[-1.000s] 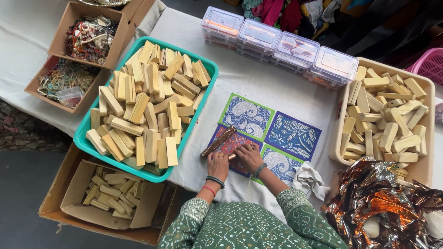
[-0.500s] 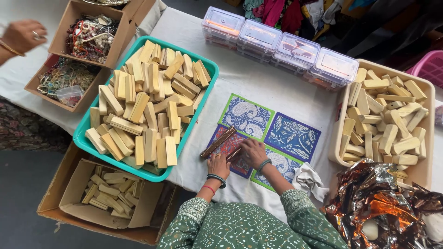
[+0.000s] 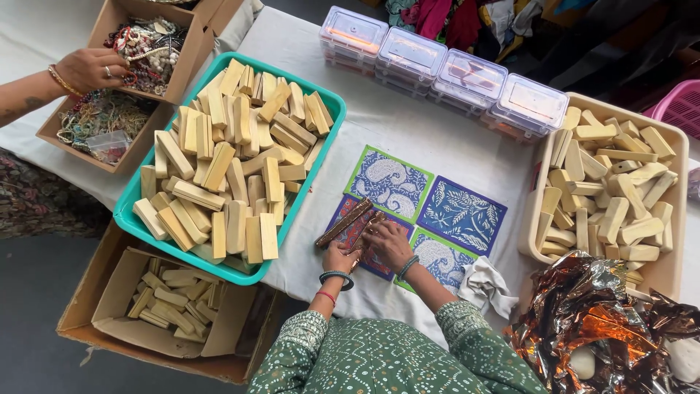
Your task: The person wipes a wooden block with a white cloth, then wraps it in a sheet of metallic foil. They place the wrapped block into a clear plastic container and close the lid. The person repeats this process with another wooden block, placing it into a second container.
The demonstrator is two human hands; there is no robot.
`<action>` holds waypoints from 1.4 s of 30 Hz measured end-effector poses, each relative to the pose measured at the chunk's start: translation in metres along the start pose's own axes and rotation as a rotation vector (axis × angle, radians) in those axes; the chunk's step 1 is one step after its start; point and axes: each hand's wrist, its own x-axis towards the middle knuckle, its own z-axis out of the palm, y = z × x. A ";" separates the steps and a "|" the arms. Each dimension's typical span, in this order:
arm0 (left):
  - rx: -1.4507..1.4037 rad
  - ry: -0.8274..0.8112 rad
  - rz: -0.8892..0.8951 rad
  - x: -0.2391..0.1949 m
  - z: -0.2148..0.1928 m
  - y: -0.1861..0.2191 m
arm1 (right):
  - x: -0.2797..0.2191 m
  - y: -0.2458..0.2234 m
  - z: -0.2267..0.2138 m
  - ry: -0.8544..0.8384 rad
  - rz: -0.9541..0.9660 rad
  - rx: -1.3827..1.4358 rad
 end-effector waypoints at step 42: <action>0.647 0.266 0.486 -0.073 -0.083 0.076 | -0.027 0.000 0.041 0.201 0.247 0.349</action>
